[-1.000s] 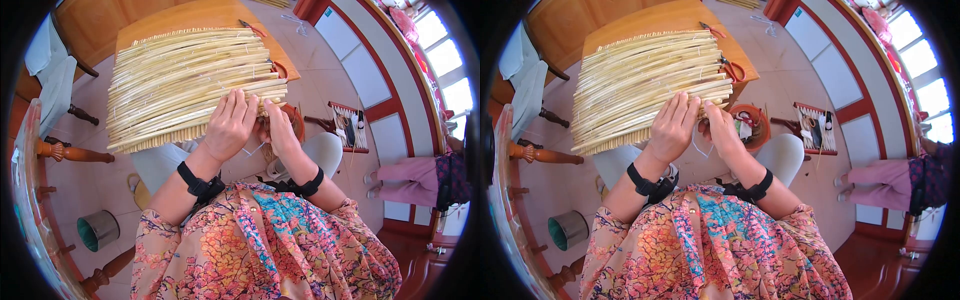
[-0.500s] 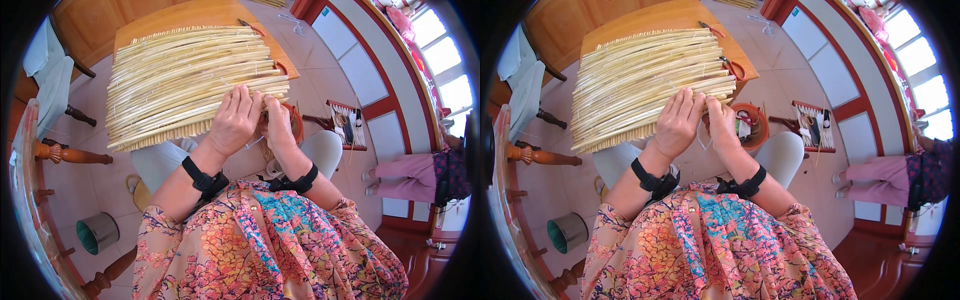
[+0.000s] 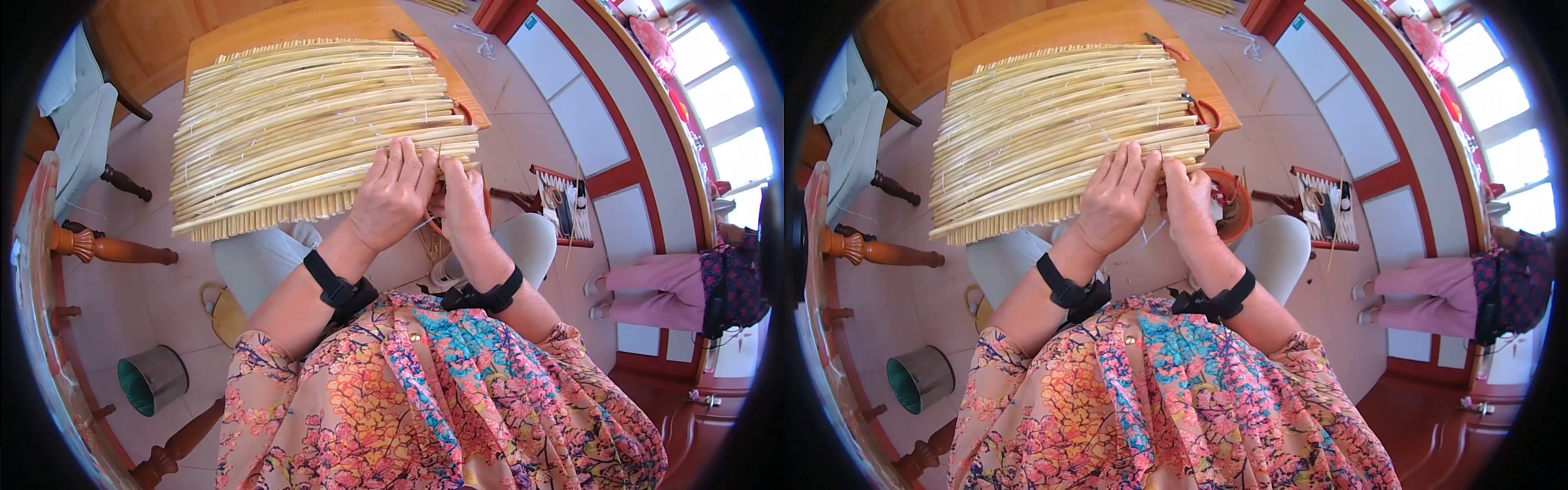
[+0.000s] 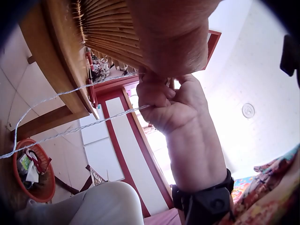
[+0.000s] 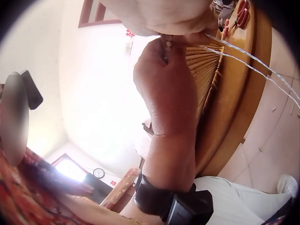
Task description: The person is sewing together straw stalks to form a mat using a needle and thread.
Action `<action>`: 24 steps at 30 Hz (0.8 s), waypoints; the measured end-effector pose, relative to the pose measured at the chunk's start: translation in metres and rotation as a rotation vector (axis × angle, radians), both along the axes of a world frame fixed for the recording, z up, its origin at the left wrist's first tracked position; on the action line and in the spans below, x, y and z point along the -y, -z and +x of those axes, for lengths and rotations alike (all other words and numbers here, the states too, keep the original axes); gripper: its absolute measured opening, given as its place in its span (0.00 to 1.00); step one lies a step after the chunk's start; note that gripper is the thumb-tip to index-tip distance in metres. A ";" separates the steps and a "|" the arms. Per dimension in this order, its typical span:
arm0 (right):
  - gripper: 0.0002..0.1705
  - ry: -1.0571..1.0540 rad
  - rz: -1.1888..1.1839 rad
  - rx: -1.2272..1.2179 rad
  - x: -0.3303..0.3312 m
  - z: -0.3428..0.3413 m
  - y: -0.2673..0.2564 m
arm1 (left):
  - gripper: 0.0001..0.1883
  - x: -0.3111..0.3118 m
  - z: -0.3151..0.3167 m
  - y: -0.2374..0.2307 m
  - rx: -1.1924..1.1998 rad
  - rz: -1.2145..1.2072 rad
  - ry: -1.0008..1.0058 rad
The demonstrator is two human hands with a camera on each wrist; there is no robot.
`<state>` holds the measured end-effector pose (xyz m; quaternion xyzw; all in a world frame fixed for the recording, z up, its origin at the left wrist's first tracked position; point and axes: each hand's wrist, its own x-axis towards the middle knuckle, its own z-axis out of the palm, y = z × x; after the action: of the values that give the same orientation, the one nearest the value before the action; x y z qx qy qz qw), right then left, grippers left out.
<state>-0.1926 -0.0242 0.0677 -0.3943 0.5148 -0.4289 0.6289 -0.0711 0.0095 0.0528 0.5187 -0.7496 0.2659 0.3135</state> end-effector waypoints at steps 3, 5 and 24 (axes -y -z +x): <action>0.16 -0.039 0.011 0.017 0.002 -0.003 0.002 | 0.19 0.000 0.001 0.001 0.007 0.003 0.002; 0.18 -0.152 -0.056 -0.064 0.001 -0.010 -0.005 | 0.19 -0.001 0.002 0.002 0.017 0.007 0.006; 0.07 -0.620 -0.948 -0.567 0.039 -0.018 -0.030 | 0.15 -0.006 0.019 0.019 0.028 -0.002 0.082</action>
<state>-0.2103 -0.0636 0.0974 -0.8593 0.2773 -0.2870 0.3200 -0.0520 0.0159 0.0339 0.4836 -0.7742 0.2608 0.3141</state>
